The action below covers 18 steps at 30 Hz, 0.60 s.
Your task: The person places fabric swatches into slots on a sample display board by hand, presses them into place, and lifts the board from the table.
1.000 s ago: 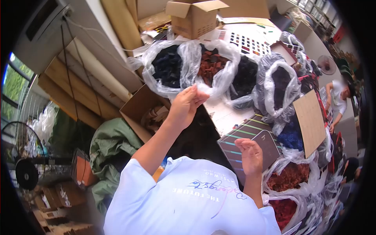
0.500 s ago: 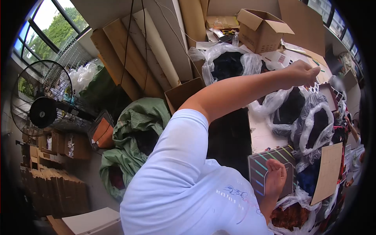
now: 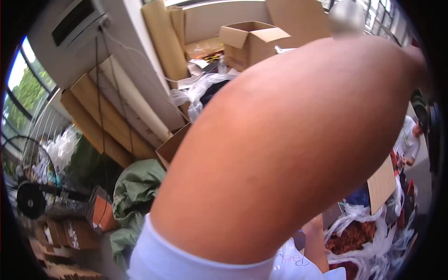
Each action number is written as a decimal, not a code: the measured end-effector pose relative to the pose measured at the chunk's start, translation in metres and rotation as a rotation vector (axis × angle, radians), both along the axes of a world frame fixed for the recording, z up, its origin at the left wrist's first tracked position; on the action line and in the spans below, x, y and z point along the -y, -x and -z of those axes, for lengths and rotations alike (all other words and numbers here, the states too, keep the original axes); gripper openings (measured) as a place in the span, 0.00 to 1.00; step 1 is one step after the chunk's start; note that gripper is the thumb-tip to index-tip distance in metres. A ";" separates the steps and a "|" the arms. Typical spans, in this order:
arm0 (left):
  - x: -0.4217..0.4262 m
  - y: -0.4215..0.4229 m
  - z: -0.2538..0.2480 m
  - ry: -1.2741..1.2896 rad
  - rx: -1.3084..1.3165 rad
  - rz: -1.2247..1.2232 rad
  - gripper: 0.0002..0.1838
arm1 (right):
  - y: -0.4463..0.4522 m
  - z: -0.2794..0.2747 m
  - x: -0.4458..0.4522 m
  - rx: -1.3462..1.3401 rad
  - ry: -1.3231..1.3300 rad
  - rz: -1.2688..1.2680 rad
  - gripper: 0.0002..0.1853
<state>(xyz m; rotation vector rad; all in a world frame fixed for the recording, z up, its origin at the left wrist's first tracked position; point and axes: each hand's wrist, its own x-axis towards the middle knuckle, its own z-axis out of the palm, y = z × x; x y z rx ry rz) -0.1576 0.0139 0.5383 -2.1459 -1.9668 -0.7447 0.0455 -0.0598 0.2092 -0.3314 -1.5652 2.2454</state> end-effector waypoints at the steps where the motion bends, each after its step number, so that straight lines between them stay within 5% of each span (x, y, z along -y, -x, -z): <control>1: -0.010 -0.010 -0.001 -0.002 -0.006 0.017 0.26 | -0.002 -0.010 0.005 0.050 0.022 0.062 0.17; 4: -0.027 -0.031 -0.011 -0.059 -0.002 0.072 0.26 | -0.012 -0.009 -0.011 0.067 -0.098 0.088 0.17; 7: -0.018 0.034 0.044 -0.243 -0.098 0.009 0.24 | -0.007 0.009 0.001 0.003 -0.109 0.018 0.19; 9: 0.036 0.043 0.054 -0.001 0.063 -0.089 0.22 | -0.012 0.009 0.000 -0.038 -0.051 0.004 0.19; 11: 0.058 0.070 0.091 -0.093 0.702 -0.019 0.19 | -0.002 0.010 0.007 -0.100 -0.012 0.009 0.19; 18: 0.101 0.088 0.159 -0.123 1.133 -0.045 0.18 | 0.004 0.001 0.005 -0.071 -0.221 -0.043 0.18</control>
